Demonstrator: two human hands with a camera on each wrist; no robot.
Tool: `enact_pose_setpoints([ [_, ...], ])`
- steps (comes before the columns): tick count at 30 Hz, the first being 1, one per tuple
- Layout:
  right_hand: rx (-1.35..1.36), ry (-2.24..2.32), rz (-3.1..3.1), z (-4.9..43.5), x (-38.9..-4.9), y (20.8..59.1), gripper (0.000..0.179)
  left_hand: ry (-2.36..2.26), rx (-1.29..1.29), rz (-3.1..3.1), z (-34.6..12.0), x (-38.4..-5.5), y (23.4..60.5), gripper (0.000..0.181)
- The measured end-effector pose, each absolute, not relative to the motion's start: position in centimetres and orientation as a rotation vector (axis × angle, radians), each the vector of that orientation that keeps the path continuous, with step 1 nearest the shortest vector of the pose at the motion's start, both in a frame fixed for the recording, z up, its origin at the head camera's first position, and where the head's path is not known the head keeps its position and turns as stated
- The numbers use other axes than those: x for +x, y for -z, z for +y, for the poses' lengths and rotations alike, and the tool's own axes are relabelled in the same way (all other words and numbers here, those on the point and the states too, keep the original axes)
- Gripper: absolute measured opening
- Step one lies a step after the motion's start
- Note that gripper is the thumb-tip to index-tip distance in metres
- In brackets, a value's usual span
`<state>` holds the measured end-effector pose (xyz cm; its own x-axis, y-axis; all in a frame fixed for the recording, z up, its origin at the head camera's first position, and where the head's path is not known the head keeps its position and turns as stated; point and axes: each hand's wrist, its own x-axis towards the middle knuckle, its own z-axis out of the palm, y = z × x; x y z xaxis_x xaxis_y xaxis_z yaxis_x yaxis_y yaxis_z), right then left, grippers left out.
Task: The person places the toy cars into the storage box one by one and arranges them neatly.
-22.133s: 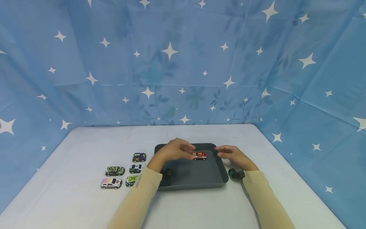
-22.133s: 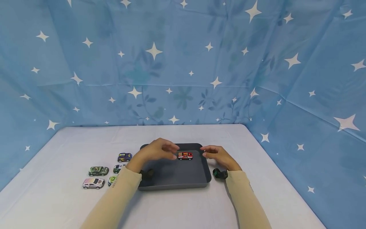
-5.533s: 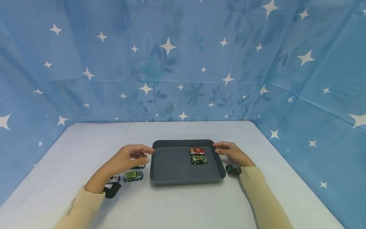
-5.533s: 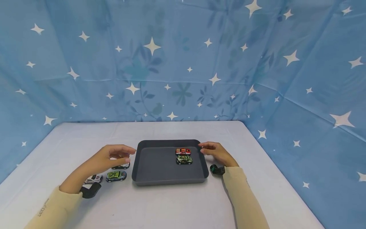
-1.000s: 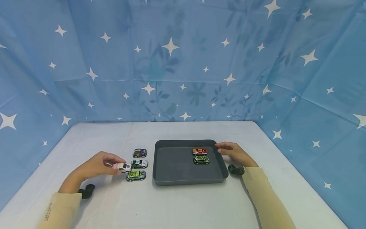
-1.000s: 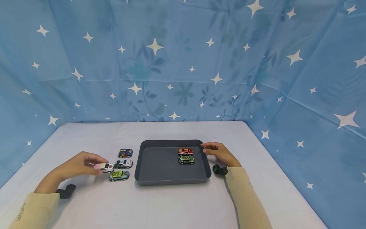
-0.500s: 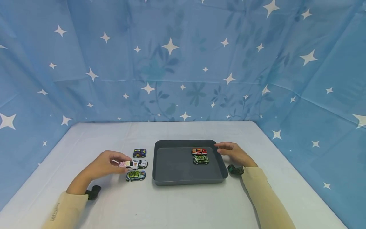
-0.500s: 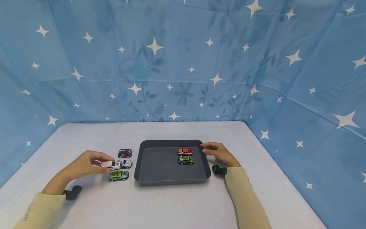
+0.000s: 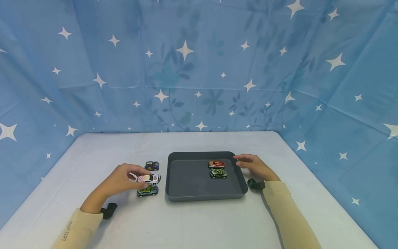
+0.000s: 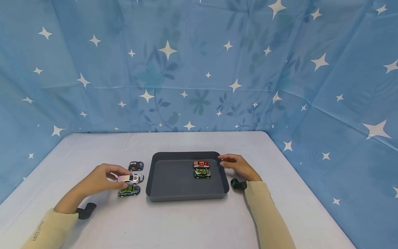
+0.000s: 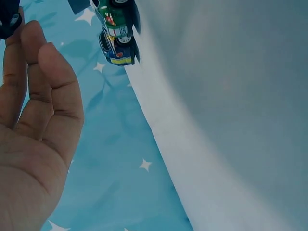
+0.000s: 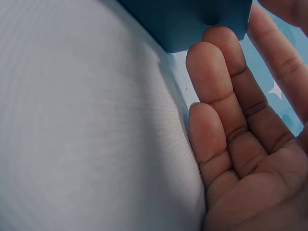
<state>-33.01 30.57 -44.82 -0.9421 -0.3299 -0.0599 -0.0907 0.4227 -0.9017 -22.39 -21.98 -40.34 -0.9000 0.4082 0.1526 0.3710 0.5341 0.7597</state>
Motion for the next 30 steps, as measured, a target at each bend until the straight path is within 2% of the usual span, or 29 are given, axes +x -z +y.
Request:
enact_pose_setpoints([
  [13,-0.405,1.522,2.452,30.3,-33.0,44.8,0.05,-1.304,0.621,2.755,-20.9,-22.0,40.0,0.036],
  [30,-0.407,1.493,2.483,30.4,-32.9,44.6,0.05,-1.412,0.668,2.691,-18.7,-22.5,39.2,0.034],
])
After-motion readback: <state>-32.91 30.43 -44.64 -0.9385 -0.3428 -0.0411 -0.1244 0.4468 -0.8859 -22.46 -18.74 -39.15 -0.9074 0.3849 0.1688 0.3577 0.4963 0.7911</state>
